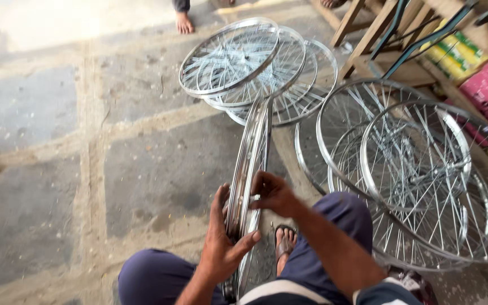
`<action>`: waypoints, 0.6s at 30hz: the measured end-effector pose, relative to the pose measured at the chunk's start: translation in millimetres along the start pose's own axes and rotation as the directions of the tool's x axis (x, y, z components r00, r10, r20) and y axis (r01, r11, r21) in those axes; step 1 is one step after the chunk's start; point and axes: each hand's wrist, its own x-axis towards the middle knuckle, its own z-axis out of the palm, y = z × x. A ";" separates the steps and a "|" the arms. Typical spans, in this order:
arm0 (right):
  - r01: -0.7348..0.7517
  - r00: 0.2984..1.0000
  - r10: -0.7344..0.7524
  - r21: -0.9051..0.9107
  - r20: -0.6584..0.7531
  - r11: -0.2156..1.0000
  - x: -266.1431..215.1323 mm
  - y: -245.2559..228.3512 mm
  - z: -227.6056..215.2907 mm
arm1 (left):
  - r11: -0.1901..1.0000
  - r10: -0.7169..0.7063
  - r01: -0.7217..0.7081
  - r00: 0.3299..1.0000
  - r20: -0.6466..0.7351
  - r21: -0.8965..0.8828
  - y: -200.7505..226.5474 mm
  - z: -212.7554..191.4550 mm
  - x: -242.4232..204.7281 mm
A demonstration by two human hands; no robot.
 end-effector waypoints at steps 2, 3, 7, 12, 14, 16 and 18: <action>0.146 0.970 -0.165 -0.116 -0.180 0.983 6.8 18.2 14.5 | 0.997 0.001 0.000 1.000 -0.016 0.074 4.5 1.0 3.7; 0.180 0.952 -0.233 -0.253 -0.197 0.951 1.8 24.4 22.5 | 0.996 -0.038 0.039 0.999 -0.013 0.081 5.5 2.5 2.3; 0.157 0.987 -0.150 -0.483 0.054 0.861 13.6 1.0 15.4 | 0.990 -0.139 0.139 0.990 -0.012 0.013 6.8 -1.6 6.6; -0.093 0.989 0.115 -0.207 0.097 0.974 14.6 -35.7 16.8 | 0.989 -0.149 0.149 0.989 0.007 -0.011 2.8 -0.5 -0.9; 0.264 0.921 -0.385 -0.642 -0.052 0.720 16.0 -31.2 34.8 | 0.997 -0.032 0.032 0.999 -0.013 0.074 2.2 -0.7 3.8; 0.380 0.784 -0.620 -0.799 0.011 0.466 2.1 -22.7 47.3 | 0.996 -0.054 0.053 0.999 0.008 0.078 -0.8 2.0 0.8; 0.432 0.783 -0.618 -0.781 0.077 0.451 -0.1 -21.4 47.6 | 0.992 -0.074 0.073 0.997 0.012 0.102 1.2 -1.7 2.6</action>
